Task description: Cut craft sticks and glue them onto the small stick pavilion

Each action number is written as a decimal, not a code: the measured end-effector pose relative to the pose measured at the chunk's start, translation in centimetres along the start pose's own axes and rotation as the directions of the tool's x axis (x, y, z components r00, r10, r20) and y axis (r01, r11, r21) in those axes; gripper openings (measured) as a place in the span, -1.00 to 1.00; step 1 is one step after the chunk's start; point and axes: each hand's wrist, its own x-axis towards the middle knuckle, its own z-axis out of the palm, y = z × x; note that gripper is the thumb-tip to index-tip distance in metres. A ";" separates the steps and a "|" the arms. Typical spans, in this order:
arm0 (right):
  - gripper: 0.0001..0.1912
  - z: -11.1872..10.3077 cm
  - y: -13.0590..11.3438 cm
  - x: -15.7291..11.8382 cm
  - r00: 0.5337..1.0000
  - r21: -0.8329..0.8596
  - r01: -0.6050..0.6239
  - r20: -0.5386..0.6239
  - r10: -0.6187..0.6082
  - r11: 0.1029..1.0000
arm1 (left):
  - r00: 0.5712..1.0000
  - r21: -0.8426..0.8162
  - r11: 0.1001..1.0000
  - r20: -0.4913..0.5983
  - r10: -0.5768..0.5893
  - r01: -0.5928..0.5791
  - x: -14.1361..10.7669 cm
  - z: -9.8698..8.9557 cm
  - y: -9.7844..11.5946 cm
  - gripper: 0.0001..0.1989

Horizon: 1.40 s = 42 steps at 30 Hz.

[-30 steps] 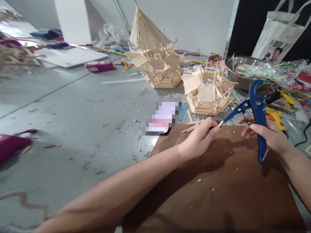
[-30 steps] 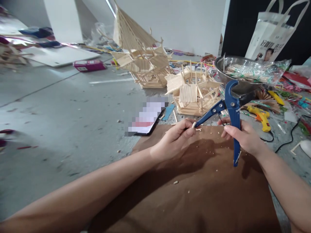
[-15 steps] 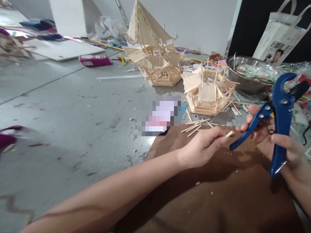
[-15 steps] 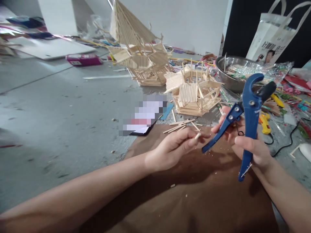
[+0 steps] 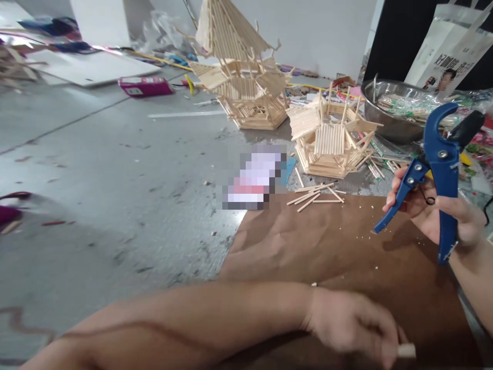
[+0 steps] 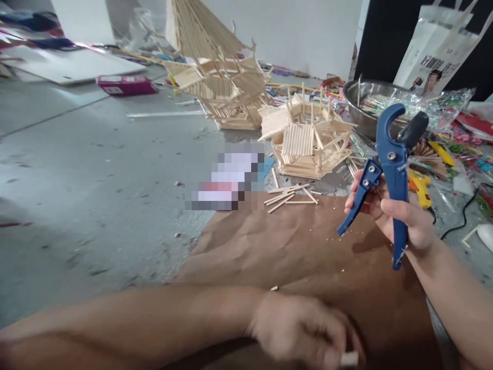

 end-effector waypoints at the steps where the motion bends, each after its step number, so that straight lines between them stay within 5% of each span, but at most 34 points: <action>1: -0.60 0.0 0.0 0.0 1.000 0.003 -0.004 -0.008 0.004 1.000 | 0.994 -0.024 0.997 -0.089 0.066 -0.069 -0.2 -0.4 -0.2 -0.77; 4: -0.61 -0.3 0.1 0.1 1.000 0.001 -0.007 -0.026 0.007 1.000 | 0.964 0.149 0.981 -0.216 0.156 -0.125 -1.0 -3.1 -0.3 -0.84; 9: -0.63 -0.6 0.4 0.4 1.000 0.002 0.003 -0.002 -0.003 1.000 | 0.920 0.535 0.840 -0.369 0.133 0.093 -1.8 -9.1 -0.9 -0.83; 11: -0.63 -0.7 0.5 0.5 1.000 -0.020 0.021 0.017 -0.020 1.000 | 0.853 0.619 0.754 -0.497 0.160 0.220 -2.1 -10.7 -1.2 -0.80; 14: -0.63 -0.7 0.7 0.5 0.999 -0.069 0.038 0.025 -0.037 0.997 | 0.722 0.649 0.703 -0.631 0.284 0.291 -2.6 -10.8 -0.8 -0.82; 18: -0.68 -1.1 0.6 0.3 0.998 -0.325 0.029 -0.035 -0.042 0.945 | 0.763 0.535 0.820 -0.612 0.208 0.206 -2.6 -8.6 0.3 -0.83; 20: -0.66 -1.2 0.5 0.3 0.989 -0.631 -0.015 -0.123 -0.081 0.775 | 0.684 0.355 0.908 -0.721 0.113 0.224 -2.4 -8.1 0.4 -0.82; 22: -0.59 -1.1 0.7 0.4 0.978 -0.879 -0.068 -0.153 -0.143 0.473 | 0.573 0.192 0.959 -0.819 0.041 0.207 -2.4 -8.3 0.3 -0.83; 25: -0.49 -0.8 1.5 0.7 0.980 -0.992 -0.072 -0.089 -0.178 0.101 | 0.476 0.097 0.984 -0.879 0.014 0.149 -2.4 -9.2 -0.1 -0.86; 29: -0.50 -0.6 2.8 1.0 0.990 -0.999 0.035 0.039 -0.138 -0.035 | 0.482 0.149 0.977 -0.874 0.059 0.152 -2.6 -9.6 -0.2 -0.87; 35: -0.52 0.0 3.4 0.7 0.982 -0.983 0.181 0.182 -0.058 -0.019 | 0.514 0.313 0.917 -0.845 0.149 0.248 -2.8 -9.4 -0.3 -0.90; 42: -0.51 0.2 3.5 0.4 0.977 -0.979 0.203 0.202 -0.071 0.001 | 0.555 0.435 0.864 -0.797 0.238 0.254 -2.9 -9.3 -0.4 -0.86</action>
